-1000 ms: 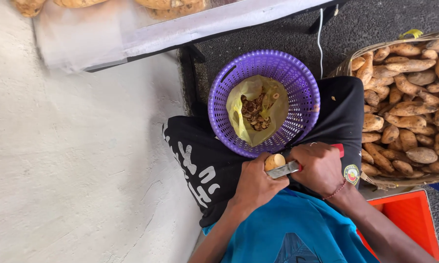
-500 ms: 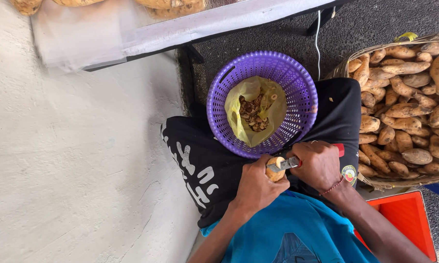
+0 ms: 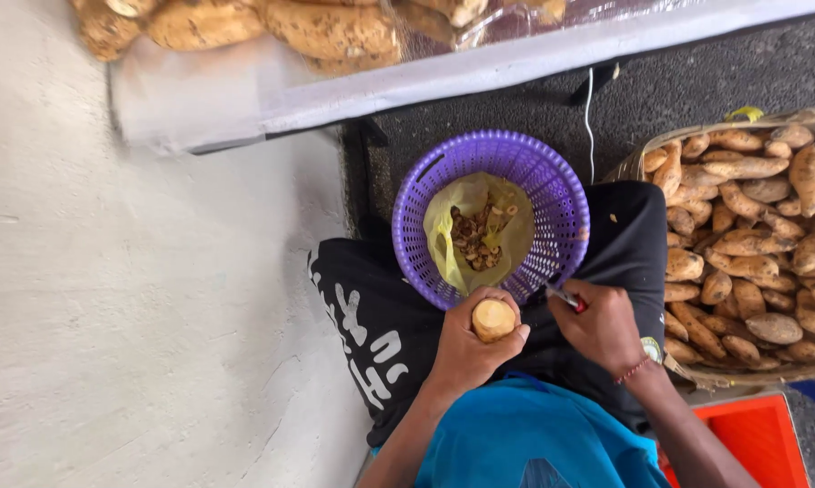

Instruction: Peeling sweet potatoes with a small knife over a collection basket

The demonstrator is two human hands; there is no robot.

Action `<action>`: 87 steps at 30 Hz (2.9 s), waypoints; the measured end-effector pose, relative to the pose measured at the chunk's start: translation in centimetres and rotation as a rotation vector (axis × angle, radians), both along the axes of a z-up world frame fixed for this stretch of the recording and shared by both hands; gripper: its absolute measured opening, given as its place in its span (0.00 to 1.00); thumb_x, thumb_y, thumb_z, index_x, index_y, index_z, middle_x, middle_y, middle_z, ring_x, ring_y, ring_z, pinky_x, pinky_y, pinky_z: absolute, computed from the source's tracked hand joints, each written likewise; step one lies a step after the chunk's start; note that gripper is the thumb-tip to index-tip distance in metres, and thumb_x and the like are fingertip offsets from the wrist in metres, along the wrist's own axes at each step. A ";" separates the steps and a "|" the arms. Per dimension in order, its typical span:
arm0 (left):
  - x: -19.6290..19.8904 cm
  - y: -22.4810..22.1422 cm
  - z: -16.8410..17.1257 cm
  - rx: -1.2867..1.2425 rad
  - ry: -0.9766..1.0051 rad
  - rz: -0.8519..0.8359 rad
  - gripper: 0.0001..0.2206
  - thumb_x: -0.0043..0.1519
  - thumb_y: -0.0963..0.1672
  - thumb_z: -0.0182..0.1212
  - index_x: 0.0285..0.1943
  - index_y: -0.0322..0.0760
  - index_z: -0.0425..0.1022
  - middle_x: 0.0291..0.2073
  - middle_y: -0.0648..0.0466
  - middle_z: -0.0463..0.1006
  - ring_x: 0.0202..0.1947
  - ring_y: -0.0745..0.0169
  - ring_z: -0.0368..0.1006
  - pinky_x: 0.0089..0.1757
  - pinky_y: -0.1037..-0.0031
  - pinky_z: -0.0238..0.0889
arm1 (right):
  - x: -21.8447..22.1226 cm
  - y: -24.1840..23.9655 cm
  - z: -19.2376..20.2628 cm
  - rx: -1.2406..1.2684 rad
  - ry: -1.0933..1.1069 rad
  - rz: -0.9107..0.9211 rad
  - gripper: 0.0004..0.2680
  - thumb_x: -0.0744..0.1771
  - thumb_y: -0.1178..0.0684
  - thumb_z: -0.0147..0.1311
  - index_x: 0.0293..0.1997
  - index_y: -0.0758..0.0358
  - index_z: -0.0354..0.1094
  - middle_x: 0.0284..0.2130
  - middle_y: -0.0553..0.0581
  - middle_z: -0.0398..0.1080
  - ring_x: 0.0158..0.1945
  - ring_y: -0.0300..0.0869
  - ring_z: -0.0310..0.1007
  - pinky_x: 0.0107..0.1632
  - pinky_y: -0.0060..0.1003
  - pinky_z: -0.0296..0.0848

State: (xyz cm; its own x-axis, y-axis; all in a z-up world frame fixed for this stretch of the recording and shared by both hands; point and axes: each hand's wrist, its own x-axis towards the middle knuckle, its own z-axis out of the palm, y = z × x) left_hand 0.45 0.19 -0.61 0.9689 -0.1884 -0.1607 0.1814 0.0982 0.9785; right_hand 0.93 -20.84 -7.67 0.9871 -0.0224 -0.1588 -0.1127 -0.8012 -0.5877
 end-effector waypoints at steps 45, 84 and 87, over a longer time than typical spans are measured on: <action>-0.2 -0.6 -3.5 -0.292 0.404 0.245 0.02 0.64 0.42 0.63 0.41 0.40 0.80 0.40 0.55 0.85 0.40 0.66 0.79 0.43 0.76 0.72 | 33.9 5.3 18.2 -0.479 -1.009 0.254 0.09 0.71 0.46 0.70 0.55 0.55 0.82 0.26 0.49 0.75 0.27 0.42 0.74 0.29 0.40 0.73; -3.2 -1.7 -17.0 -0.268 0.393 0.107 0.09 0.60 0.36 0.63 0.47 0.21 0.80 0.17 0.48 0.71 0.23 0.53 0.76 0.36 0.62 0.78 | 5.3 -27.1 -15.1 0.712 0.238 -1.103 0.07 0.72 0.60 0.49 0.52 0.65 0.74 0.50 0.58 0.78 0.19 0.33 0.50 0.23 0.28 0.56; -4.0 -1.7 -19.9 -0.215 0.347 0.094 0.08 0.59 0.37 0.65 0.45 0.22 0.81 0.15 0.48 0.73 0.21 0.51 0.79 0.33 0.64 0.79 | 8.3 -26.4 -17.9 0.742 0.208 -1.039 0.14 0.69 0.58 0.52 0.64 0.61 0.65 0.34 0.53 0.65 0.19 0.34 0.47 0.22 0.30 0.51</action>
State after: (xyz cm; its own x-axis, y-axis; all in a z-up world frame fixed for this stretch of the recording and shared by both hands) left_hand -3.51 -1.50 -20.46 0.8789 -0.1667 -0.4470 0.4770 0.3257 0.8163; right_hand 9.23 -47.29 -25.52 0.5156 -0.6004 -0.6113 -0.6250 0.2244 -0.7477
